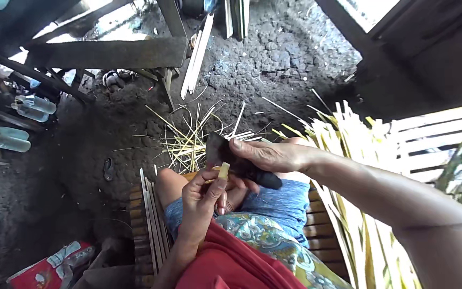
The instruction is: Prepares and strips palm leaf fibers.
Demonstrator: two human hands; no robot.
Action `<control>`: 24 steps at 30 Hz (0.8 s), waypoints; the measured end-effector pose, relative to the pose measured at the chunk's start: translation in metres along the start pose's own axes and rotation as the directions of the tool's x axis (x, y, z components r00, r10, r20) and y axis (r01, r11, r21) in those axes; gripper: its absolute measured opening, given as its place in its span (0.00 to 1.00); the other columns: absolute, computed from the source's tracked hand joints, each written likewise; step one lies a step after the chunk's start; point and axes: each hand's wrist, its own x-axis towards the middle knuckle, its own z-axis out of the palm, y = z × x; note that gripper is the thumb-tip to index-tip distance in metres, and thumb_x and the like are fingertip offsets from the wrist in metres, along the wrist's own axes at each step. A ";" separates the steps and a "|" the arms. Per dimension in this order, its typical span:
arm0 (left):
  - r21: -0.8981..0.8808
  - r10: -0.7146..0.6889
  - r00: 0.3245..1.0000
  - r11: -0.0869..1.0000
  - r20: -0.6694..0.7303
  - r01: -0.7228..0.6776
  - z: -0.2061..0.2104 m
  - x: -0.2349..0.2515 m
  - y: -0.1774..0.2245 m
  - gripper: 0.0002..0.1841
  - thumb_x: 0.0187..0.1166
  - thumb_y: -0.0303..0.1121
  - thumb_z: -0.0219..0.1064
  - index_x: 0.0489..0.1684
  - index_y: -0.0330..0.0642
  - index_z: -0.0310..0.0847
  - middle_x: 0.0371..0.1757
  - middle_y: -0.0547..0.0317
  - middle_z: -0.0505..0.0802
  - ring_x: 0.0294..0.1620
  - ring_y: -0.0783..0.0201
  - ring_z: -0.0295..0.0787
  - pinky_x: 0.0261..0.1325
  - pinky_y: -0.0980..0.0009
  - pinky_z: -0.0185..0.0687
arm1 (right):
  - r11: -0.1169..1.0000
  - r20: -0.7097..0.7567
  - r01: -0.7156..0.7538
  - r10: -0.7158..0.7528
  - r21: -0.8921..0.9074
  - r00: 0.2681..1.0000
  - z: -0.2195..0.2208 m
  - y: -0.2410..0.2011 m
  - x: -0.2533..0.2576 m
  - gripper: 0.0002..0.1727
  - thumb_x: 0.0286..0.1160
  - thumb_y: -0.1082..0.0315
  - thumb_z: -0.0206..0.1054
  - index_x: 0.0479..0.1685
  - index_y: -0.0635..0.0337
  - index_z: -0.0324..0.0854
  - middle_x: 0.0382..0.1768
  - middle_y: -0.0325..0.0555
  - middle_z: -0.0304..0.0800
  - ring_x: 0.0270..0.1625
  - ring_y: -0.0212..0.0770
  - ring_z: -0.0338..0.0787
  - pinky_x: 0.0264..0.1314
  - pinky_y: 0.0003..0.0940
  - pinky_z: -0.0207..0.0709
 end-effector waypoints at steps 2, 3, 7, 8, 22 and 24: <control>0.133 0.046 0.990 0.989 0.132 -0.064 -0.019 0.010 0.007 0.12 0.89 0.44 0.60 0.51 0.53 0.90 0.39 0.68 0.94 0.34 0.75 0.91 0.41 0.76 0.91 | 0.941 -0.195 0.116 -0.185 -0.318 0.963 0.001 -0.003 0.000 0.21 0.90 0.45 0.51 0.44 0.49 0.82 0.22 0.26 0.83 0.22 0.20 0.81 0.25 0.17 0.77; 0.198 0.111 0.980 0.970 0.166 -0.143 -0.024 0.021 0.009 0.19 0.88 0.54 0.56 0.50 0.57 0.92 0.45 0.73 0.94 0.41 0.76 0.91 0.47 0.75 0.91 | 0.899 -0.280 0.163 -0.293 -0.406 0.914 0.004 -0.002 0.001 0.17 0.82 0.46 0.63 0.39 0.49 0.84 0.20 0.23 0.82 0.20 0.17 0.79 0.23 0.15 0.75; 0.109 0.302 0.951 0.945 0.065 -0.308 0.011 0.071 0.005 0.20 0.88 0.60 0.51 0.38 0.67 0.87 0.43 0.88 0.90 0.44 0.91 0.83 0.46 0.89 0.79 | 0.664 -0.420 0.277 -0.688 -0.695 0.592 0.021 0.001 0.007 0.17 0.68 0.51 0.77 0.32 0.56 0.87 0.21 0.26 0.84 0.22 0.13 0.78 0.23 0.11 0.71; 0.001 0.291 0.953 0.956 0.081 -0.292 0.021 0.081 0.005 0.21 0.87 0.61 0.51 0.37 0.65 0.88 0.41 0.85 0.90 0.42 0.90 0.84 0.43 0.90 0.78 | 0.616 -0.433 0.262 -0.741 -0.743 0.513 0.020 0.002 0.008 0.17 0.69 0.52 0.77 0.32 0.59 0.87 0.23 0.29 0.85 0.24 0.15 0.79 0.26 0.12 0.73; -0.637 0.015 0.979 0.761 0.204 0.121 0.028 0.104 -0.022 0.38 0.81 0.74 0.34 0.15 0.63 0.82 0.22 0.76 0.87 0.34 0.74 0.88 0.46 0.73 0.85 | 0.340 -0.314 0.071 -0.917 -0.938 0.246 0.028 0.026 -0.022 0.22 0.80 0.53 0.70 0.25 0.62 0.78 0.21 0.41 0.81 0.24 0.26 0.80 0.27 0.20 0.76; -0.489 -0.062 0.927 0.835 0.371 0.251 0.037 0.085 -0.016 0.33 0.82 0.72 0.42 0.25 0.61 0.84 0.36 0.74 0.90 0.44 0.75 0.88 0.51 0.76 0.84 | 0.482 -0.461 0.031 -0.853 -0.875 0.244 0.008 0.021 -0.024 0.21 0.80 0.52 0.70 0.32 0.64 0.82 0.22 0.37 0.84 0.23 0.23 0.81 0.27 0.22 0.78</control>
